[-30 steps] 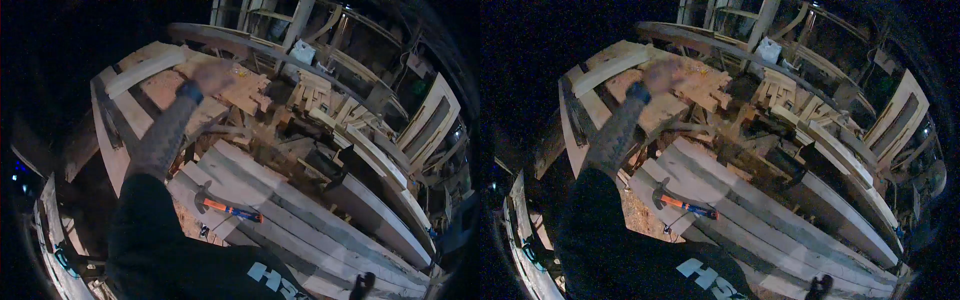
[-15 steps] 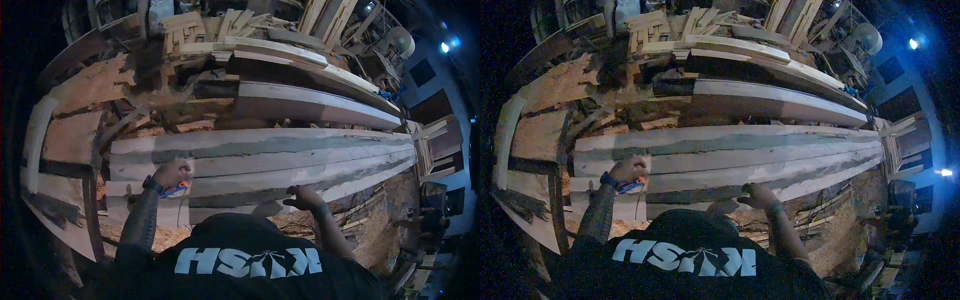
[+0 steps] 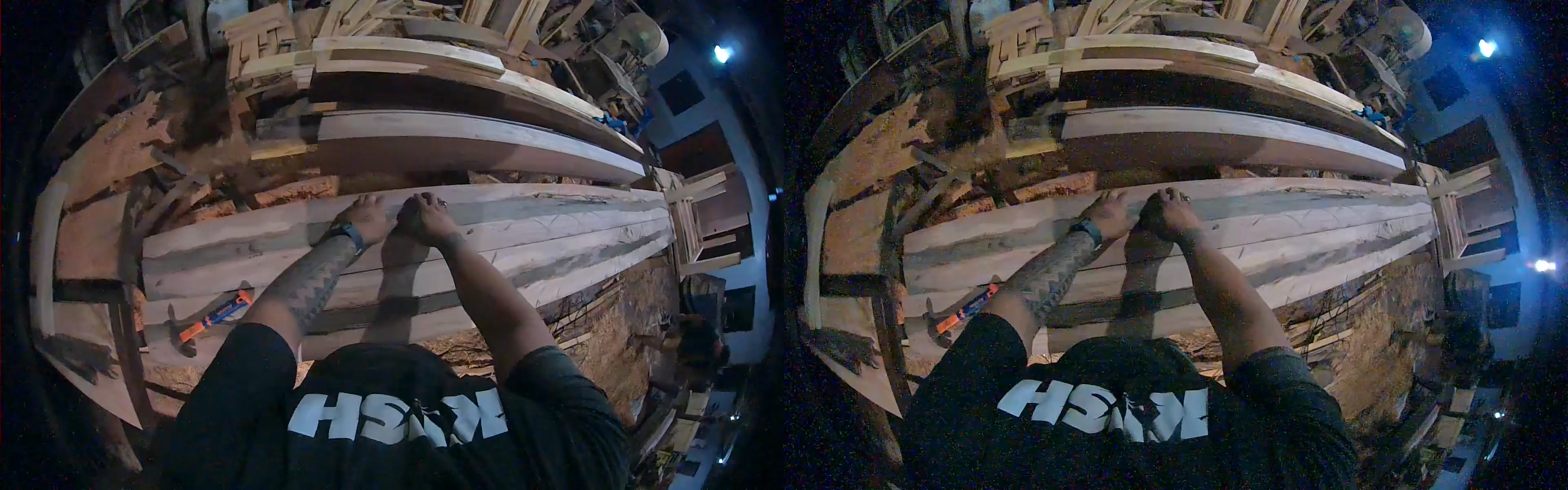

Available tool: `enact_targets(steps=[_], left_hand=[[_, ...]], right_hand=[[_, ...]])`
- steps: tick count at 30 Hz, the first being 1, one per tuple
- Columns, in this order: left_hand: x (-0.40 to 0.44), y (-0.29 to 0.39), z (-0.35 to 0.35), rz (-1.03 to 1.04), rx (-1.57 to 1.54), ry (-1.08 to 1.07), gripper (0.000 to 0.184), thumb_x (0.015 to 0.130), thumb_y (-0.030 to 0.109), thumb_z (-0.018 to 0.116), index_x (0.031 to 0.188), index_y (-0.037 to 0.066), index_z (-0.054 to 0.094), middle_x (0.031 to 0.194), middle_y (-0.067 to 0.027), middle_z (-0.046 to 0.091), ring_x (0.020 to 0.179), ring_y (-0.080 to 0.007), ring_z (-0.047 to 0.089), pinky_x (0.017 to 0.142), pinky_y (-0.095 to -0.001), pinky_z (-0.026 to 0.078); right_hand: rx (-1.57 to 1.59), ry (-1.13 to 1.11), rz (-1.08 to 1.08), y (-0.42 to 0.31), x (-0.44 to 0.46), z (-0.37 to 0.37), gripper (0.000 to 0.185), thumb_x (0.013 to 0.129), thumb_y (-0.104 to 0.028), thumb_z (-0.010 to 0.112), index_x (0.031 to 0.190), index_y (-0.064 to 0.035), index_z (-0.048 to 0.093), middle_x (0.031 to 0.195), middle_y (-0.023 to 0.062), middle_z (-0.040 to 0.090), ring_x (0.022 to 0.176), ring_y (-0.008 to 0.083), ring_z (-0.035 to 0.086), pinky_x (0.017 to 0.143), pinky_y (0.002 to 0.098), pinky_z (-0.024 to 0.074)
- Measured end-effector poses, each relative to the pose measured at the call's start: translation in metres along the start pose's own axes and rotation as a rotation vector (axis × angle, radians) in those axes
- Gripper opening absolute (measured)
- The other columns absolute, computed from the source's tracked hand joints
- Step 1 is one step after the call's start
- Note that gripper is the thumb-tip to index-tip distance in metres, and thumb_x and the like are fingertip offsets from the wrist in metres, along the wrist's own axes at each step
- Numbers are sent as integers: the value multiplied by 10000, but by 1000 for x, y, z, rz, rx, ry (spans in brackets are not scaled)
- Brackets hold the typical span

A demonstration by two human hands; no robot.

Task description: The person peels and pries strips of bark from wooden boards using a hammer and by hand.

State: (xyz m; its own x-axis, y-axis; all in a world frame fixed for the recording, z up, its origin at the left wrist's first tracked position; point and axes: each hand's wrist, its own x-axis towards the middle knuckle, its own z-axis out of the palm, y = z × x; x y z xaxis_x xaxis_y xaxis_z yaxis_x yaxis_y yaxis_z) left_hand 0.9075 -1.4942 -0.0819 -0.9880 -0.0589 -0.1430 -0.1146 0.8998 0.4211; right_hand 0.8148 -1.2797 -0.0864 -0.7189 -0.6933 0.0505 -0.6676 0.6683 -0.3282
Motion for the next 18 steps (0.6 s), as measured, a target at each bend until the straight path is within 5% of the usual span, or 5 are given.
enact_targets(steps=[6, 12, 15, 18], left_hand=[[-1, 64, -15, -139, 42, -162, 639, 901, 319, 613, 1463, 48, 478, 1568, -216, 396, 1449, -372, 418, 1175, -526, 387], [32, 44, -1, -140, 110, -172, 567, 860, 250, 650, 1385, 50, 566, 1515, -234, 455, 1396, -406, 471, 1101, -537, 462], [42, 32, 1, -1, 53, -55, 333, 780, 193, 698, 1034, -22, 702, 1144, -283, 671, 1114, -438, 641, 967, -504, 526], [38, 39, -12, -30, -161, -11, 301, 765, 214, 740, 937, -32, 711, 1012, -259, 709, 1002, -390, 694, 903, -469, 561]], right_hand=[[-226, -184, -261, 14, 13, -2, 427, 843, -393, 761, 1121, -79, 680, 1248, 186, 603, 1225, 432, 540, 998, 550, 505], [-271, -35, -242, 24, 28, 1, 541, 825, -563, 760, 1145, -132, 697, 1239, 176, 644, 1195, 436, 597, 996, 564, 509], [-266, -233, -256, 30, 53, 12, 617, 789, -692, 730, 1160, -199, 724, 1247, 189, 666, 1221, 438, 608, 1019, 550, 504], [-234, -340, -231, 34, 61, 19, 611, 792, -674, 735, 1163, -188, 717, 1215, 192, 670, 1193, 429, 621, 1003, 546, 509]])
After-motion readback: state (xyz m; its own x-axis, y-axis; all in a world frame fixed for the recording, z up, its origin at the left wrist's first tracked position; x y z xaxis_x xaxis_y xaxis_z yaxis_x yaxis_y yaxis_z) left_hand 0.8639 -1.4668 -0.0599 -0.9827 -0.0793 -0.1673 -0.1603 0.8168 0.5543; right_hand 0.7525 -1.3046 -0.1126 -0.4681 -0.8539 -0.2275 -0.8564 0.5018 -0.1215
